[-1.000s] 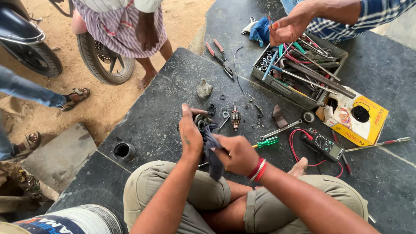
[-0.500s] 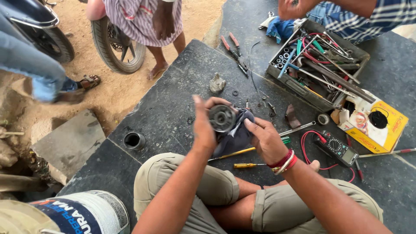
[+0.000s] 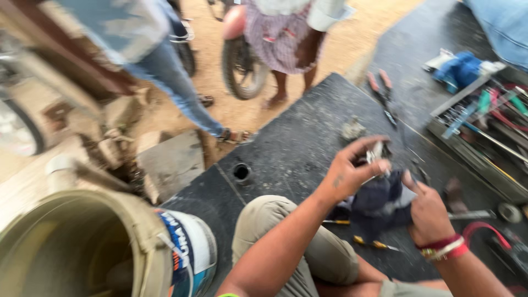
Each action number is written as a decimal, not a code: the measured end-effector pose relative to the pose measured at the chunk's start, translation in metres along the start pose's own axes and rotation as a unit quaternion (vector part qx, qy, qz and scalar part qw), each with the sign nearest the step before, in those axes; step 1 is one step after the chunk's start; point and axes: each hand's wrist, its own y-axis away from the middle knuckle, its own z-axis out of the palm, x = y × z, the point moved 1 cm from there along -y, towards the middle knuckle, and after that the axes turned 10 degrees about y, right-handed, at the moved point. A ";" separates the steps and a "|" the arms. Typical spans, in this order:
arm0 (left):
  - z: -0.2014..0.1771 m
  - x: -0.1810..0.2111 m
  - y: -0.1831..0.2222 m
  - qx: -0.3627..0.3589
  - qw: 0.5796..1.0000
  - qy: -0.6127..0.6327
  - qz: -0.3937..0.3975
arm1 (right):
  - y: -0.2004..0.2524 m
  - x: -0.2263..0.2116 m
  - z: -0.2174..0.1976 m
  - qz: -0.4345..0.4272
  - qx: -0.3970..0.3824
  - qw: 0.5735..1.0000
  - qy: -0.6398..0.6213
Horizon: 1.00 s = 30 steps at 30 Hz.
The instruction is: The person cleans and wipes a small motor component and a cylinder with a cloth, then uses a small screwdriver to scrape dirt and grease from a copper rotor.
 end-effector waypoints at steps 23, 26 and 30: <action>-0.235 -0.117 -0.063 0.203 0.745 -0.598 -0.213 | -0.003 -0.035 0.053 0.082 -0.376 0.868 0.313; -0.238 -0.117 -0.062 0.204 0.741 -0.601 -0.220 | 0.005 -0.037 0.063 0.059 -0.285 0.920 0.261; -0.224 -0.097 -0.069 0.241 0.762 -0.572 -0.183 | 0.018 -0.035 0.081 0.003 -0.346 0.882 0.319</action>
